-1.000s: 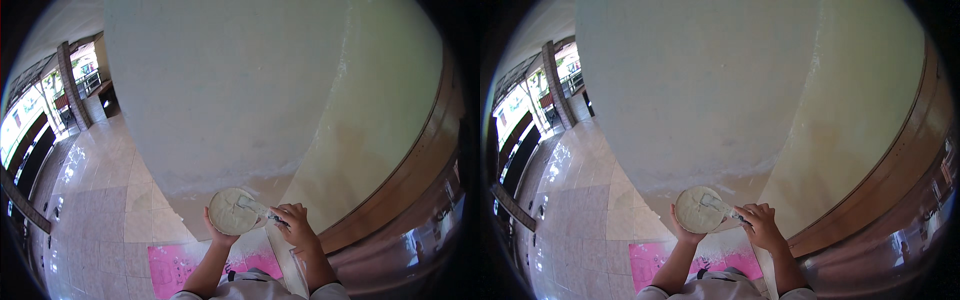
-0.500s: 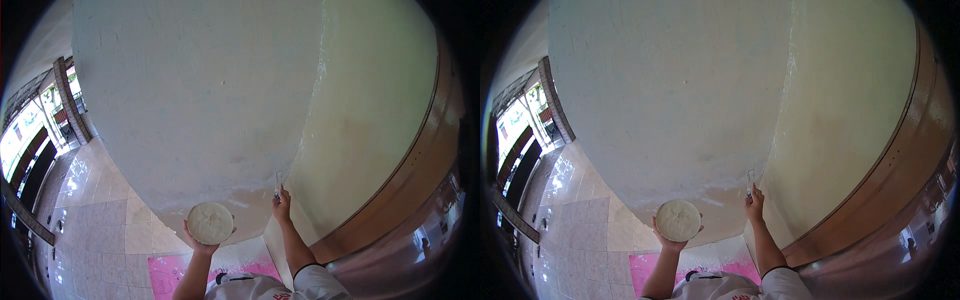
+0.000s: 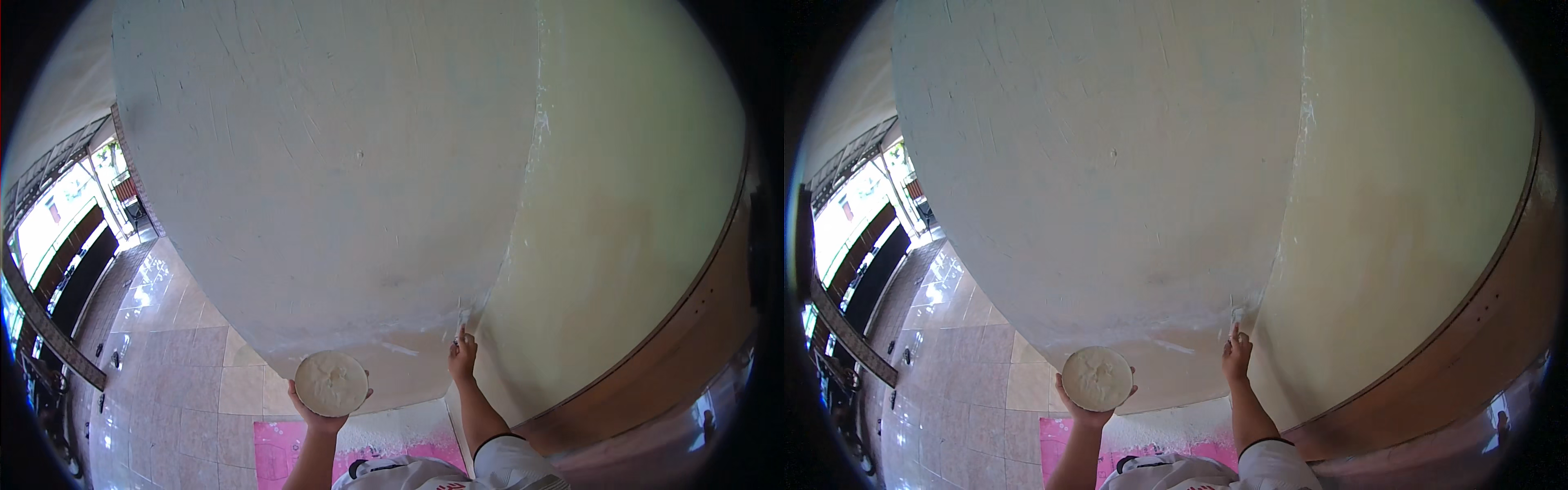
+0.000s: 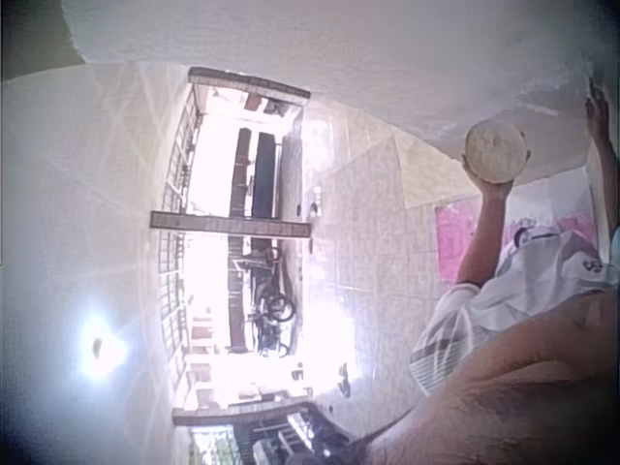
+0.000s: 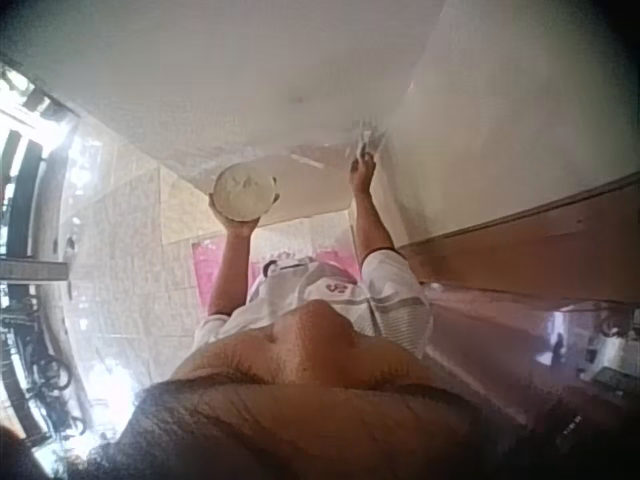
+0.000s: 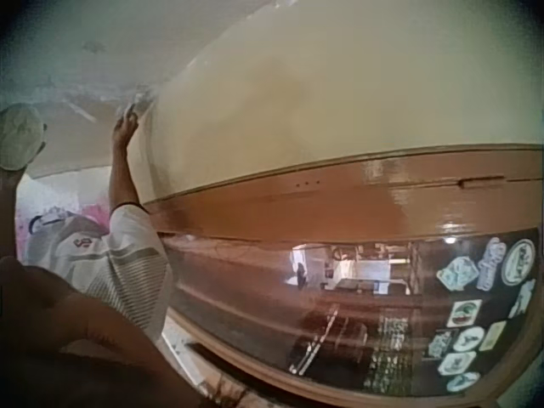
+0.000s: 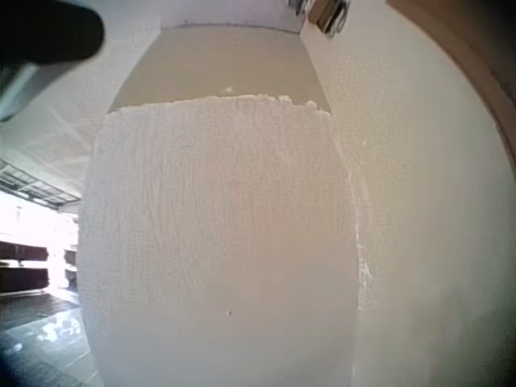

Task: The person applies wall putty to a damaged wall using a putty knife, scooping the putty from a bowl and spreading it onto the wall.

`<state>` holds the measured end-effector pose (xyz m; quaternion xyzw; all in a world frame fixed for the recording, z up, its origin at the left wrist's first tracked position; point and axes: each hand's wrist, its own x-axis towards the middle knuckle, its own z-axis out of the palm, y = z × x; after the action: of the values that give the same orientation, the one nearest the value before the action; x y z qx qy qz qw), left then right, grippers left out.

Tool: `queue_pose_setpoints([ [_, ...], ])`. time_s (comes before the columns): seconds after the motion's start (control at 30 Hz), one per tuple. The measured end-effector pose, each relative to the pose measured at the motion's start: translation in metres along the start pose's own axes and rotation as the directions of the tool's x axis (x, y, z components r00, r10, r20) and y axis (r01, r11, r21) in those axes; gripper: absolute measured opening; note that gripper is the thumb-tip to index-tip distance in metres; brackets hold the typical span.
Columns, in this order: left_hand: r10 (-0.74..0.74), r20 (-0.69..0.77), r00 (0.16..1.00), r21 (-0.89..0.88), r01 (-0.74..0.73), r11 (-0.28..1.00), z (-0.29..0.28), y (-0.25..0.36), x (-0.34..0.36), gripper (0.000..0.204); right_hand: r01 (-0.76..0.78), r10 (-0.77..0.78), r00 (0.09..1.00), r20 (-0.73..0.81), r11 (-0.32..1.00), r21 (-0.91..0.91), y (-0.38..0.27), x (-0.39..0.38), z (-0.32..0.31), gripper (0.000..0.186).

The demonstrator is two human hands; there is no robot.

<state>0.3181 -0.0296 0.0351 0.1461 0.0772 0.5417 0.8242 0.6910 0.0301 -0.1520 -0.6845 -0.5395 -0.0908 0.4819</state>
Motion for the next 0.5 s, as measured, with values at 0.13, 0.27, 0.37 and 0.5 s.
queue_pose_setpoints([
  [0.13, 0.027, -0.010, 1.000, 0.023, -0.026, 0.999, 0.004, -0.004, 0.001, 0.099, 0.136, -0.134, 0.980, -0.150, 0.991, 0.003, -0.019, 0.044, -0.011, 0.081],
  [0.27, 0.023, 0.031, 0.999, 0.010, -0.023, 1.000, 0.005, -0.006, 0.002, 0.097, 0.117, -0.124, 0.989, -0.083, 0.989, -0.093, -0.007, 0.022, 0.003, 0.081],
  [0.37, 0.039, 0.044, 0.998, -0.033, -0.037, 0.999, 0.003, -0.006, -0.001, 0.096, 0.038, -0.038, 0.999, 0.009, 0.998, -0.040, 0.014, -0.009, 0.008, 0.081],
  [0.5, 0.079, 0.036, 0.996, 0.024, -0.080, 0.997, -0.006, -0.002, -0.002, 0.095, 0.197, -0.201, 0.969, -0.141, 0.979, -0.042, -0.008, 0.037, -0.007, 0.084],
])
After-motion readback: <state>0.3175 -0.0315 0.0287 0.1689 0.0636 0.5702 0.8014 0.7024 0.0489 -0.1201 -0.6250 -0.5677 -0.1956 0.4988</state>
